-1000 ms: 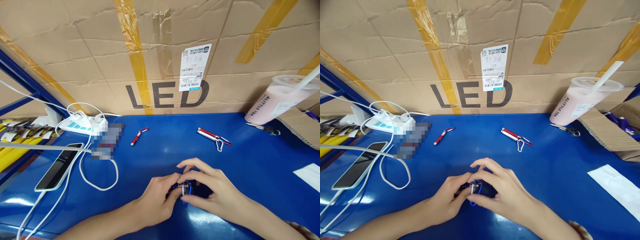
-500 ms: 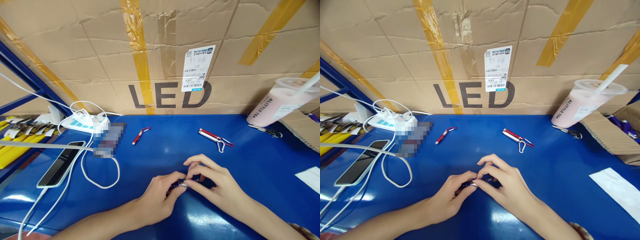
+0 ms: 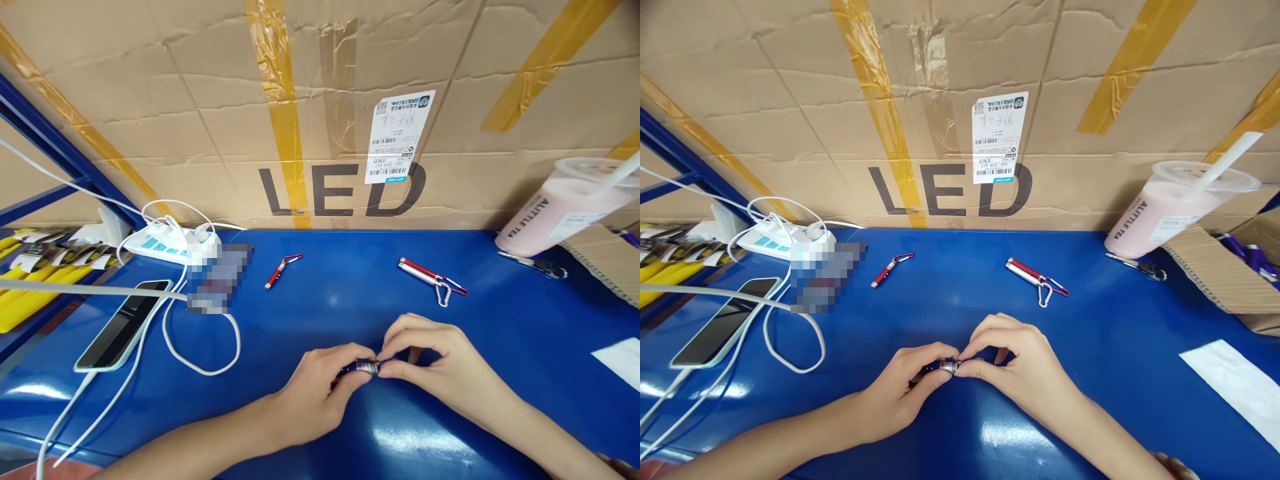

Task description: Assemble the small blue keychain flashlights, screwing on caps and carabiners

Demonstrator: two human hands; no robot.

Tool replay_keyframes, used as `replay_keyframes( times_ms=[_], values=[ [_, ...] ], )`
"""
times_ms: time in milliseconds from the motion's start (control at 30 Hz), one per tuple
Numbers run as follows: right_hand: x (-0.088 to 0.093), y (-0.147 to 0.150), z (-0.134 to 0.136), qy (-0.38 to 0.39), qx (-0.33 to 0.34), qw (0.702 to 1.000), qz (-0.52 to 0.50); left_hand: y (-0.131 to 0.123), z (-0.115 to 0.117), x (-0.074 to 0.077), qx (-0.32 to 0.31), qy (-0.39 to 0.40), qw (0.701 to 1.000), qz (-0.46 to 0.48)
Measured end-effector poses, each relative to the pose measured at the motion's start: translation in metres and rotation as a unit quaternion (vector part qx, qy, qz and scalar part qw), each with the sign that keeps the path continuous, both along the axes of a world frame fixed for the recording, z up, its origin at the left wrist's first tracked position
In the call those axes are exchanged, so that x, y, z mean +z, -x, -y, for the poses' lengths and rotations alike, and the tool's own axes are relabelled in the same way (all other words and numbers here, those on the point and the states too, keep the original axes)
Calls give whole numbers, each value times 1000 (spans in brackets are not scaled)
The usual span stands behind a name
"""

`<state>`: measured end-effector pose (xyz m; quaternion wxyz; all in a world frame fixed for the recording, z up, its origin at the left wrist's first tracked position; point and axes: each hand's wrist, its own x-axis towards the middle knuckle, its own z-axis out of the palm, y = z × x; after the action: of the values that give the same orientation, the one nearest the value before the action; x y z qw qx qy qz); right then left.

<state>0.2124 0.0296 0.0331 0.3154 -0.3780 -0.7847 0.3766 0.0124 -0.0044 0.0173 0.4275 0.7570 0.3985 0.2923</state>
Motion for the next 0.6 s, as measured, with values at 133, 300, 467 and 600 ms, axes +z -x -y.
replay_keyframes(
  times_ms=[133, 300, 467, 600],
  values=[
    [2, 0, 0, 136, -2, 991, 15, 0, -1, 2, -34, -27, 999, -12],
    [-2, 0, 1, 245, 7, 970, -10, -1, 0, 2, -47, -43, 998, -28],
    [-6, 4, 1, 270, -5, 963, -26, 1, 0, -1, -38, -41, 998, -22],
    [-9, 8, 2, 272, -9, 962, -23, 3, 0, -4, -36, -41, 998, -33]
  ],
)
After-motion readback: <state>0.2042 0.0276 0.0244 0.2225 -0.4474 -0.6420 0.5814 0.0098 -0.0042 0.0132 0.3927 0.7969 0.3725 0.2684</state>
